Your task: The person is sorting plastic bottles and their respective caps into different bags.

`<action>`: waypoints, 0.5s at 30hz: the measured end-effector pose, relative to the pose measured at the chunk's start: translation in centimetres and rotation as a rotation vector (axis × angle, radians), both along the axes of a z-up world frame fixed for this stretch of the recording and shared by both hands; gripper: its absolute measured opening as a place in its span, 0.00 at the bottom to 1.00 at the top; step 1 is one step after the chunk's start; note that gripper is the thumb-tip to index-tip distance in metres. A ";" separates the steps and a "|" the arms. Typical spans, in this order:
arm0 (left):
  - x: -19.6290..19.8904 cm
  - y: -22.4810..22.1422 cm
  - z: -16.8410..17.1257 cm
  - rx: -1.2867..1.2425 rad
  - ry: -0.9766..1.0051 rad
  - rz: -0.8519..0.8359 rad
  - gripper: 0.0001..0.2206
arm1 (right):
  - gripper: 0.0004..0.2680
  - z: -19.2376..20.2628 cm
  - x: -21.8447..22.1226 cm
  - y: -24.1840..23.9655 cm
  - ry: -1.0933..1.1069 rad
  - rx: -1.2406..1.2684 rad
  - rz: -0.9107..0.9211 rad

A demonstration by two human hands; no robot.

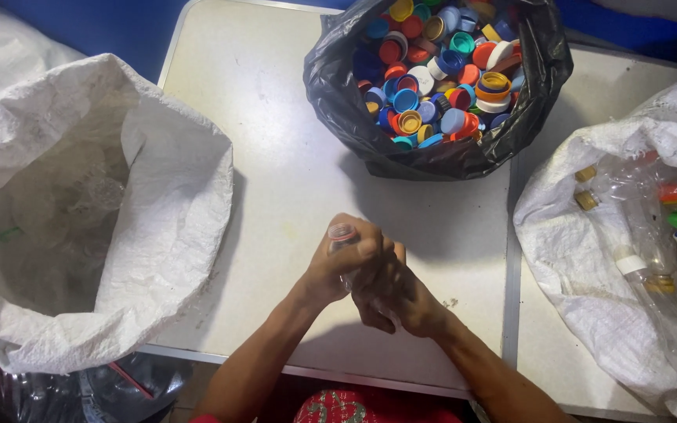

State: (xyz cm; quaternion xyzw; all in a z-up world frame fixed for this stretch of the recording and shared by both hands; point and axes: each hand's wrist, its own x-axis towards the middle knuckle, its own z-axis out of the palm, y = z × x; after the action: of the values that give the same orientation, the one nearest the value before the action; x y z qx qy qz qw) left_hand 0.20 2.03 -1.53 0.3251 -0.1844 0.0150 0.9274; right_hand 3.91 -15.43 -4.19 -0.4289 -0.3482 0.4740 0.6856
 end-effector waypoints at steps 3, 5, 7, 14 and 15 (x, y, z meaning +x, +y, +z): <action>0.3 0.7 0.3 -0.002 0.125 0.169 0.17 | 0.18 0.7 0.7 0.7 -0.115 -0.086 -0.097; 1.0 1.2 0.4 -0.003 0.204 0.274 0.16 | 0.17 2.2 1.4 1.2 -0.157 -0.135 -0.142; 1.7 1.7 0.0 -0.122 0.312 0.496 0.15 | 0.21 3.8 2.0 1.7 -0.141 -0.182 -0.336; 1.2 0.5 1.3 -0.149 0.270 0.615 0.20 | 0.22 4.5 1.6 1.9 -0.264 0.042 -0.984; 0.9 0.0 2.0 -0.059 0.209 0.506 0.26 | 0.19 4.7 1.8 1.2 -0.250 0.114 -1.086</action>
State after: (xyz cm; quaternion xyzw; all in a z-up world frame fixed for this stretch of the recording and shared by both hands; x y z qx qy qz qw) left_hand 1.14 2.07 0.46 0.3336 -0.0003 0.2177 0.9172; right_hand 5.66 -14.23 0.46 -0.5618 -0.1811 -0.0214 0.8069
